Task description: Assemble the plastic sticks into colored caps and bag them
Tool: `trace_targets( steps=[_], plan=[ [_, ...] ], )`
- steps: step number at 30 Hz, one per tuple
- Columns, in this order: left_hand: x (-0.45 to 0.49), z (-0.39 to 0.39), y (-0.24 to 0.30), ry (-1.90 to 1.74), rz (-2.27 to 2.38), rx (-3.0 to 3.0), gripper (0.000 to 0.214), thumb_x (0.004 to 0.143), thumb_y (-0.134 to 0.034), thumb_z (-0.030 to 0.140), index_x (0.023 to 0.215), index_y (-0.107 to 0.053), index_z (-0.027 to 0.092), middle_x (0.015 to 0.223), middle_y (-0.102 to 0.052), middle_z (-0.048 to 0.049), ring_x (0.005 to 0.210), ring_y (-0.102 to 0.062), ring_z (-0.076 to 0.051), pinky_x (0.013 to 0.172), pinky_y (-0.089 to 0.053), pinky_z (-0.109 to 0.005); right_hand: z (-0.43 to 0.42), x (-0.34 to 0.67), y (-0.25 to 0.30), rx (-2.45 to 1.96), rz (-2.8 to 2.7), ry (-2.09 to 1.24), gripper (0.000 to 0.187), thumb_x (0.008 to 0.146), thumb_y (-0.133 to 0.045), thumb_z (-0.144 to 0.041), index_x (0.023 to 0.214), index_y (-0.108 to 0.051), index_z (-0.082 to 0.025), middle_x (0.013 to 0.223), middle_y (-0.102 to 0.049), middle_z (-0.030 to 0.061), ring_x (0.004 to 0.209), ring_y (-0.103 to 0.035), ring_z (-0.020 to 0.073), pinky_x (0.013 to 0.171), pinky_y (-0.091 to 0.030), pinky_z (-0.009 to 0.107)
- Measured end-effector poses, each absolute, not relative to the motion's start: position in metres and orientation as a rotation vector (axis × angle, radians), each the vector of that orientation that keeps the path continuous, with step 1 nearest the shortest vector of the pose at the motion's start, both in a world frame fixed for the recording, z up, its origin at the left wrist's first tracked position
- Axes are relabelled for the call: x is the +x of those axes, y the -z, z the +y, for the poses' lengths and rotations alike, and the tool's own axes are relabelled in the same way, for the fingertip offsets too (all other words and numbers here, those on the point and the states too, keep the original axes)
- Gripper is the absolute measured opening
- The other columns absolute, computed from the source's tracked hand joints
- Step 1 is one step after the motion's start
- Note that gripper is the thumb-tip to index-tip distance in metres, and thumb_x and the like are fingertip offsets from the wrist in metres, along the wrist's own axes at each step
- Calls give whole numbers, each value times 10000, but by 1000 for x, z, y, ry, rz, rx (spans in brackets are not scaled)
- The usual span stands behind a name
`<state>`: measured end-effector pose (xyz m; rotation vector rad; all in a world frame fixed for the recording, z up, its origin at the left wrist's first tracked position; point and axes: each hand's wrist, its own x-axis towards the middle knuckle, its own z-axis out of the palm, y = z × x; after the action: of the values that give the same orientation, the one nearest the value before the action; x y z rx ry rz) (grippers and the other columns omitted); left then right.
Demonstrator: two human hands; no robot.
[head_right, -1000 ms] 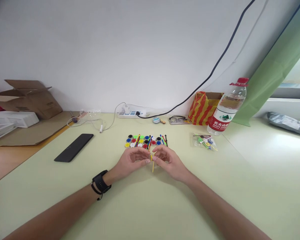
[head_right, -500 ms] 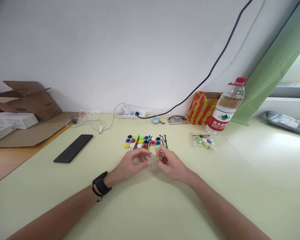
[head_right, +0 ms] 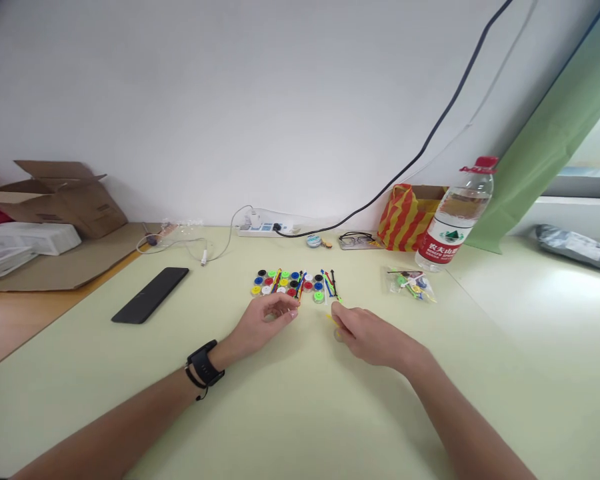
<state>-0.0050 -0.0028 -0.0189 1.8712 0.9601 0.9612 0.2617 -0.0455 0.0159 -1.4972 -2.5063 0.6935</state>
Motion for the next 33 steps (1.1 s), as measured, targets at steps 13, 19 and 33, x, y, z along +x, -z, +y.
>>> trace_targets(
  steps=[13, 19, 33],
  plan=[
    [-5, -3, 19, -920, 981, 1899, 176, 928, -655, 334, 1000, -723, 188, 910, -729, -46, 787, -629, -159, 704, -512, -272, -8, 320, 0, -2204, -2225, -237, 154, 882, -448, -76, 974, -451, -199, 790, -627, 77, 689, -557, 217, 583, -288, 306],
    [-3, -4, 17, -908, 982, 1923, 163, 926, -651, 320, 989, -726, 188, 871, -719, -39, 762, -623, -153, 676, -496, -261, -7, 312, 2, -2106, -2069, 123, 287, 879, -529, -143, 1160, -560, -191, 1065, -701, 143, 994, -643, 329, 723, -427, 386],
    [-2, -9, 11, -893, 965, 1970, 118, 912, -642, 268, 931, -726, 188, 893, -713, -36, 739, -603, -143, 677, -494, -260, -19, 257, 18, -1641, -2393, -87, 197, 1001, -484, -284, 1087, -639, -197, 1151, -668, 129, 1092, -606, 285, 932, -469, 424]
  ],
)
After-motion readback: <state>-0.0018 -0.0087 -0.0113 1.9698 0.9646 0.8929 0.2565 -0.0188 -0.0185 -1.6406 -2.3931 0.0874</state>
